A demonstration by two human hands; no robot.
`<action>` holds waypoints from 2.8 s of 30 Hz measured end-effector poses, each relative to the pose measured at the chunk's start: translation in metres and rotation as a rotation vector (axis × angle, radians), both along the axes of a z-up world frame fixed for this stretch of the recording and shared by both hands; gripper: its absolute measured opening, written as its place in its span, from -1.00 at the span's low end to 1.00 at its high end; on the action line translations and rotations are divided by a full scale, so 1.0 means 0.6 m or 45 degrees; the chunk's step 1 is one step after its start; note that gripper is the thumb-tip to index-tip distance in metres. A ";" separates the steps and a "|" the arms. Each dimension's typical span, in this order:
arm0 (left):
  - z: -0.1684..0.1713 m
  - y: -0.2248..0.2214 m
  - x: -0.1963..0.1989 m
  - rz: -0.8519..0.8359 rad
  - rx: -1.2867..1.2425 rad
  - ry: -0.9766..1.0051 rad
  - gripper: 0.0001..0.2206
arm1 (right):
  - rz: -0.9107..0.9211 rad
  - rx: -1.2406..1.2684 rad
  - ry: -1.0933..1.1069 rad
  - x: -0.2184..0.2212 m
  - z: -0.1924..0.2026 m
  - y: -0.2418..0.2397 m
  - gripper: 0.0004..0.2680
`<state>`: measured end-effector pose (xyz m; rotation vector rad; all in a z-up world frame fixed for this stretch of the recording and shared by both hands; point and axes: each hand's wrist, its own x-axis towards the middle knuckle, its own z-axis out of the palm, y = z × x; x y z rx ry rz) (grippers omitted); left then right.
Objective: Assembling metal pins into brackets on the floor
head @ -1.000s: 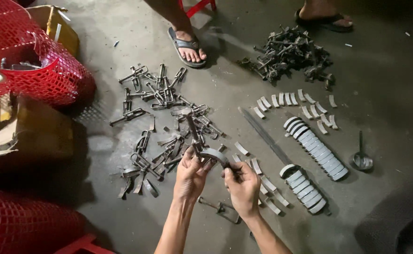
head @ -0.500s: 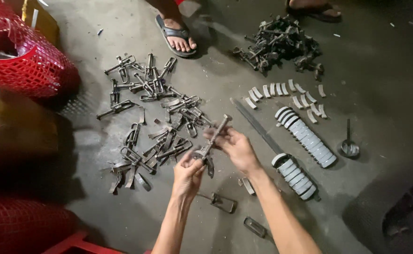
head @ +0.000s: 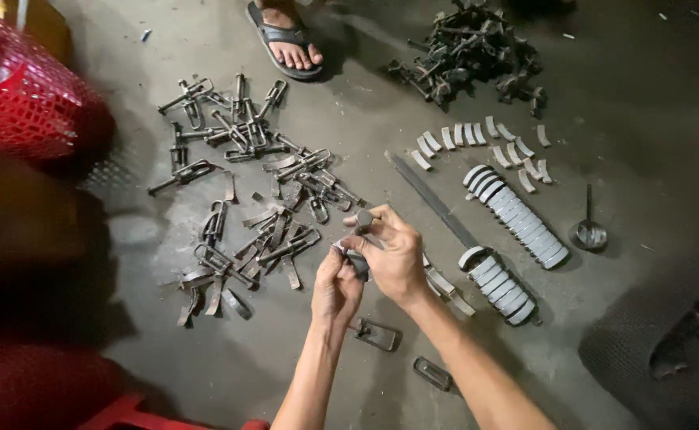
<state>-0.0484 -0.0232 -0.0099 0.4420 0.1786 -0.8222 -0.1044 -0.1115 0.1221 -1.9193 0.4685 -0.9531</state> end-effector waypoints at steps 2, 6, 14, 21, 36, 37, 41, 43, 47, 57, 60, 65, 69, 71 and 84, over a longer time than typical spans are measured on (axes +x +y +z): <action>-0.034 -0.004 0.011 -0.003 0.006 0.055 -0.82 | 0.098 0.130 0.088 0.001 0.027 -0.014 -0.88; -0.105 0.007 0.036 0.055 0.020 0.142 -0.77 | 0.289 0.265 0.217 -0.002 -0.013 -0.118 -0.45; -0.130 0.055 0.046 0.008 0.199 0.074 -0.76 | -0.211 0.096 1.420 0.037 -0.357 -0.239 -0.46; -0.073 0.062 0.052 -0.035 -0.168 0.117 -0.71 | -0.119 -0.137 1.579 0.052 -0.318 -0.240 -0.81; 0.043 0.011 0.003 -0.112 -0.331 0.198 -0.76 | -0.319 0.092 -0.246 -0.088 -0.031 0.068 -0.88; 0.039 0.011 0.000 -0.103 -0.316 0.193 -0.80 | -0.305 0.095 -0.200 -0.089 -0.024 0.071 -0.88; 0.081 0.023 -0.003 -0.155 -0.187 -0.162 -0.72 | -0.218 0.030 -0.119 -0.097 -0.039 0.069 -0.88; 0.080 0.026 -0.003 -0.156 -0.201 -0.198 -0.74 | -0.233 -0.027 -0.114 -0.097 -0.052 0.072 -0.85; 0.103 0.027 -0.008 -0.194 -0.131 -0.285 -0.70 | -0.307 -0.129 -0.016 -0.100 -0.067 0.077 -0.76; 0.110 0.035 -0.007 -0.196 -0.110 -0.407 -0.68 | -0.149 -0.035 -0.116 -0.097 -0.051 0.077 -0.79; 0.107 0.037 -0.005 -0.214 -0.109 -0.442 -0.68 | -0.217 -0.110 0.005 -0.100 -0.060 0.075 -0.78; 0.100 0.036 -0.005 -0.210 -0.139 -0.423 -0.70 | -0.212 -0.137 0.033 -0.098 -0.054 0.074 -0.79; 0.080 0.033 -0.003 -0.208 -0.140 -0.416 -0.68 | -0.196 -0.147 0.052 -0.094 -0.051 0.072 -0.78; 0.059 0.034 -0.004 -0.206 -0.098 -0.347 -0.71 | -0.183 -0.130 0.059 -0.097 -0.064 0.071 -0.79; 0.052 0.046 0.043 0.069 0.151 0.049 -0.85 | -0.151 0.325 0.426 0.048 -0.411 0.116 -0.66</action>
